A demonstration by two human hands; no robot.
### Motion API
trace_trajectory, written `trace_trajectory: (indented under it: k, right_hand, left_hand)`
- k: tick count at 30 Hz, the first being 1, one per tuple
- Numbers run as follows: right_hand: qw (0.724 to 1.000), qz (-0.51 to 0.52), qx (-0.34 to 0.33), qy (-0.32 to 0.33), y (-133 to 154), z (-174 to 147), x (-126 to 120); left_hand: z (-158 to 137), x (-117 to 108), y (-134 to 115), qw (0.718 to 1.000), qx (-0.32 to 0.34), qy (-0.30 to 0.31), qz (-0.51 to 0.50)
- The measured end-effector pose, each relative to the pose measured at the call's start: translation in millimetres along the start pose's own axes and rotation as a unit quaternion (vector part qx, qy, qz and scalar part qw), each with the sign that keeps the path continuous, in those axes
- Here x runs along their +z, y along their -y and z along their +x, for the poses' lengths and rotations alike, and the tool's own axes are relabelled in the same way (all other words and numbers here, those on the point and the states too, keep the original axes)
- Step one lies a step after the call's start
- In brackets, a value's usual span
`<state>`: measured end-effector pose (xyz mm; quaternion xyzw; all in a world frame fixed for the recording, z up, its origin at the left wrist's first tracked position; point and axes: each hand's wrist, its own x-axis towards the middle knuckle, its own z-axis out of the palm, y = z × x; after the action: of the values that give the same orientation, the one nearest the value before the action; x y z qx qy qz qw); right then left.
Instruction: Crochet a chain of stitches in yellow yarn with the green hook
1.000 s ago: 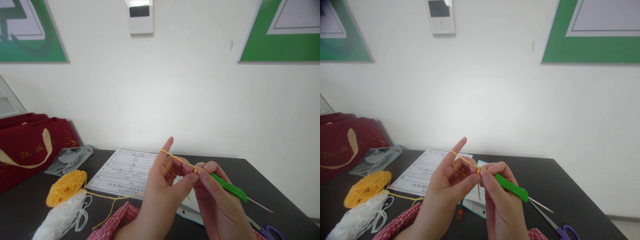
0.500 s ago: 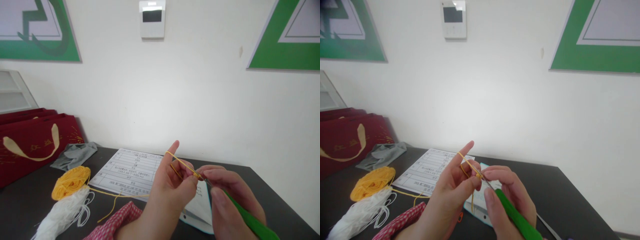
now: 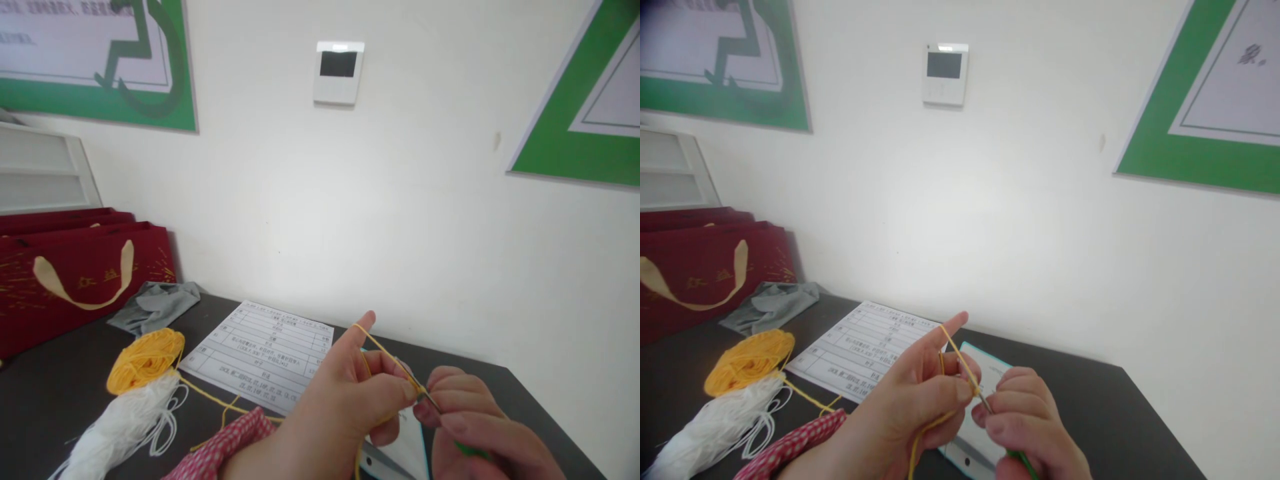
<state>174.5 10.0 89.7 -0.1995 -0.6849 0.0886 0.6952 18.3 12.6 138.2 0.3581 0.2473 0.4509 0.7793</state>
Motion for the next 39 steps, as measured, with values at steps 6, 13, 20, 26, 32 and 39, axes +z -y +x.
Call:
trace_trajectory:
  k: [6,13,20,26,32,39]
  right_hand:
    - [0.996,0.070,0.020,0.047,3,0,9]
    - [0.997,-0.015,0.076,0.020,6,-5,3]
    - [0.996,-0.035,0.072,-0.032,3,-3,7]
    - [0.988,0.038,0.128,-0.078,6,-1,9]
    - [0.981,0.066,0.146,-0.106,4,3,11]
    - [0.971,0.086,0.200,-0.095,5,1,9]
  left_hand:
    - [-3,-1,-7,0.999,0.006,-0.010,0.049]
    - [7,-6,1,0.987,0.043,-0.033,0.149]
    - [6,-6,3,0.987,0.079,-0.019,0.138]
    - [9,-9,8,0.983,0.092,-0.025,0.158]
    - [3,-4,0,0.970,0.073,-0.028,0.231]
    - [-1,-6,1,0.955,0.088,-0.021,0.282]
